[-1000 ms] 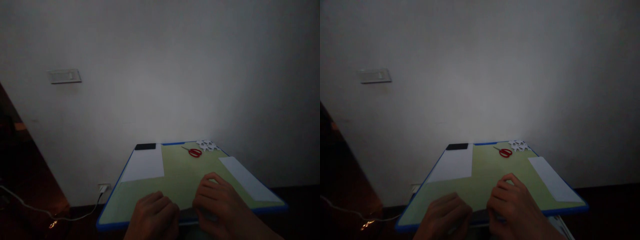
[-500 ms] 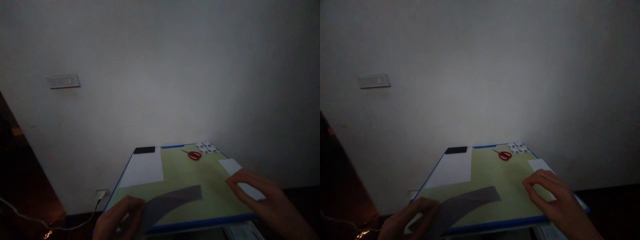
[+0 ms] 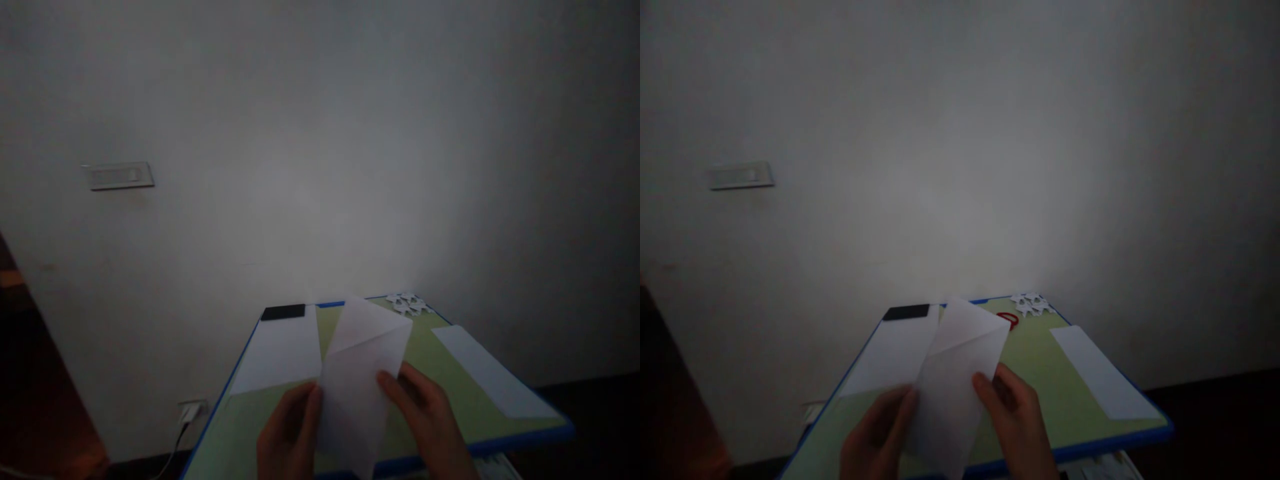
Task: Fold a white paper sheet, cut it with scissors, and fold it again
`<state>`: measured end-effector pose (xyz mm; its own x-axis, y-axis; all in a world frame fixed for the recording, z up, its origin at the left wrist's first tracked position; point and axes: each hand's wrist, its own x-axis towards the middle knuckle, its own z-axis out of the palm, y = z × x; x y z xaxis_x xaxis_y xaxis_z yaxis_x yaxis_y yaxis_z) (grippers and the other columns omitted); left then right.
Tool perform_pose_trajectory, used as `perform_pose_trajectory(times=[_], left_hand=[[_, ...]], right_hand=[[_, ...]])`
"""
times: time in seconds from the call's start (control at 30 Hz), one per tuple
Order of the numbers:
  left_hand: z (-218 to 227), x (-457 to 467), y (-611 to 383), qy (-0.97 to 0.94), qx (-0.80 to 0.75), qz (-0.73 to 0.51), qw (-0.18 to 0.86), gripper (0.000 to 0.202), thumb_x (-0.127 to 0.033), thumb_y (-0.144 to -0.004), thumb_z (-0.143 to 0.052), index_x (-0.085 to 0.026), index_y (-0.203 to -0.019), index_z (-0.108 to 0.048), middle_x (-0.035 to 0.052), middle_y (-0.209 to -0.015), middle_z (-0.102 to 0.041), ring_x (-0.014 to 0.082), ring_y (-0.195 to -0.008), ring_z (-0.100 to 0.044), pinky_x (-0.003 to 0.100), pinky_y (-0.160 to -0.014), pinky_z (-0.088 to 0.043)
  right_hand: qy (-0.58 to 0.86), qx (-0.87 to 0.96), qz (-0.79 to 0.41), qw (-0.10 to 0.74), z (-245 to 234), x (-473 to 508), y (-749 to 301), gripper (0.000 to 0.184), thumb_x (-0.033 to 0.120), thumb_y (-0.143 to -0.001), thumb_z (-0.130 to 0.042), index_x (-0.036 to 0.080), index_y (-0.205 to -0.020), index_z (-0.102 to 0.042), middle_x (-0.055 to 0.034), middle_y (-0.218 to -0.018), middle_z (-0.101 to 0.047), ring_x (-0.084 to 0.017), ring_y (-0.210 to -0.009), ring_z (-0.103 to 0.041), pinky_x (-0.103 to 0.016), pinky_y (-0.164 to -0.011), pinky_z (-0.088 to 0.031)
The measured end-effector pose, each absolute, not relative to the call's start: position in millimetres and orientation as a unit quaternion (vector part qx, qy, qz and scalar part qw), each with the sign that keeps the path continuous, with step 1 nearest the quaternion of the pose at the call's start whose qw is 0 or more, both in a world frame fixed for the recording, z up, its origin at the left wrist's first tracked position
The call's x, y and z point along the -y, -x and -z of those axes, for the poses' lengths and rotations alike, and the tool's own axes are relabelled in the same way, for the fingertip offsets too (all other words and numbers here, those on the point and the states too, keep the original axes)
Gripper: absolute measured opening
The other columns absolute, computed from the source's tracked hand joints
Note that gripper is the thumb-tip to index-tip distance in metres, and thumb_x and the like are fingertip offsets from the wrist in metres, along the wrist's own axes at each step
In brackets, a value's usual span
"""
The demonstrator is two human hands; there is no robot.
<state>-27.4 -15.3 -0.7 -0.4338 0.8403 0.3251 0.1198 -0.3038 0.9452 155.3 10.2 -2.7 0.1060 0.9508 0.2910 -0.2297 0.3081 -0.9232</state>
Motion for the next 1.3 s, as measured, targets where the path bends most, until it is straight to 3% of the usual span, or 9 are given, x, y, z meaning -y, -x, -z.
perform_pose_trajectory(times=[0.07, 0.17, 0.3, 0.43, 0.63, 0.9, 1.17, 1.3], left_hand=[[-10, 2, 25, -0.48, -0.521, -0.649, 0.276, 0.053, -0.064, -0.078, -0.081, -0.02, -0.108, -0.08, 0.0129, -0.107, -0.082, 0.0344, -0.096, -0.078, 0.042, -0.083, -0.064], [-36, -18, 22, -0.548, -0.512, -0.612, 0.253, 0.076, -0.057, -0.077, -0.084, -0.018, -0.14, -0.066, 0.019, -0.129, -0.075, 0.0398, -0.12, -0.07, 0.054, -0.099, -0.057], [-46, -31, 11, -0.63, -0.462, -0.562, 0.271, 0.115, -0.051, -0.071, -0.092, -0.022, -0.166, -0.034, 0.0223, -0.158, -0.052, 0.0443, -0.144, -0.051, 0.063, -0.118, -0.04], [-15, -23, -5, -0.706, -0.411, -0.498, 0.29, 0.131, -0.043, -0.063, -0.098, -0.026, -0.17, -0.024, 0.021, -0.168, -0.038, 0.0458, -0.152, -0.041, 0.062, -0.124, -0.034], [4, -14, -18, -0.709, -0.415, -0.504, 0.269, 0.127, -0.045, -0.073, -0.092, -0.022, -0.17, -0.013, 0.0214, -0.172, -0.026, 0.0428, -0.16, -0.027, 0.061, -0.13, -0.022], [10, -20, -5, -0.693, -0.366, -0.519, 0.341, 0.13, -0.038, -0.075, -0.088, -0.02, -0.169, -0.001, 0.0219, -0.17, -0.028, 0.0406, -0.155, -0.036, 0.057, -0.129, -0.028], [9, -14, -1, -0.672, -0.341, -0.511, 0.413, 0.134, -0.041, -0.075, -0.092, -0.027, -0.17, 0.002, 0.0186, -0.166, -0.036, 0.0377, -0.145, -0.05, 0.053, -0.123, -0.04], [5, -10, 2, -0.653, -0.329, -0.501, 0.462, 0.136, -0.04, -0.076, -0.092, -0.029, -0.171, 0.004, 0.0183, -0.161, -0.042, 0.035, -0.136, -0.059, 0.049, -0.116, -0.048]], right_hand=[[0.39, 0.505, -0.426, 0.641, -12, -17, -158, 0.046, 0.064, -0.08, -0.08, 0.018, -0.082, -0.078, -0.0076, -0.08, -0.076, -0.027, -0.079, -0.069, -0.033, -0.069, -0.056], [0.417, 0.539, -0.353, 0.642, -23, -30, -162, 0.047, 0.063, -0.078, -0.08, 0.018, -0.067, -0.069, -0.002, -0.065, -0.063, -0.02, -0.065, -0.057, -0.028, -0.059, -0.046], [0.432, 0.513, -0.325, 0.667, -18, -35, -161, 0.048, 0.063, -0.078, -0.078, 0.019, -0.065, -0.065, -0.0001, -0.063, -0.057, -0.018, -0.062, -0.051, -0.028, -0.057, -0.042], [0.448, 0.503, -0.348, 0.652, -5, -24, -161, 0.047, 0.064, -0.079, -0.078, 0.018, -0.069, -0.07, -0.0001, -0.062, -0.057, -0.017, -0.059, -0.051, -0.028, -0.054, -0.041], [0.442, 0.549, -0.337, 0.624, 0, -12, -165, 0.044, 0.057, -0.084, -0.077, 0.02, -0.065, -0.062, 0.003, -0.061, -0.05, -0.015, -0.06, -0.047, -0.027, -0.056, -0.038], [0.398, 0.669, -0.299, 0.552, 3, -7, -161, 0.034, 0.043, -0.096, -0.065, 0.018, -0.075, -0.071, -0.0028, -0.078, -0.066, -0.019, -0.074, -0.056, -0.03, -0.07, -0.044], [0.423, 0.623, -0.295, 0.589, 1, -5, -156, 0.033, 0.041, -0.083, -0.077, 0.019, -0.06, -0.066, 0.0019, -0.061, -0.058, -0.016, -0.063, -0.053, -0.029, -0.064, -0.041], [0.414, 0.605, -0.327, 0.596, -2, -3, -158, 0.032, 0.043, -0.083, -0.075, 0.02, -0.062, -0.07, -0.0004, -0.064, -0.064, -0.018, -0.066, -0.057, -0.029, -0.065, -0.046]])
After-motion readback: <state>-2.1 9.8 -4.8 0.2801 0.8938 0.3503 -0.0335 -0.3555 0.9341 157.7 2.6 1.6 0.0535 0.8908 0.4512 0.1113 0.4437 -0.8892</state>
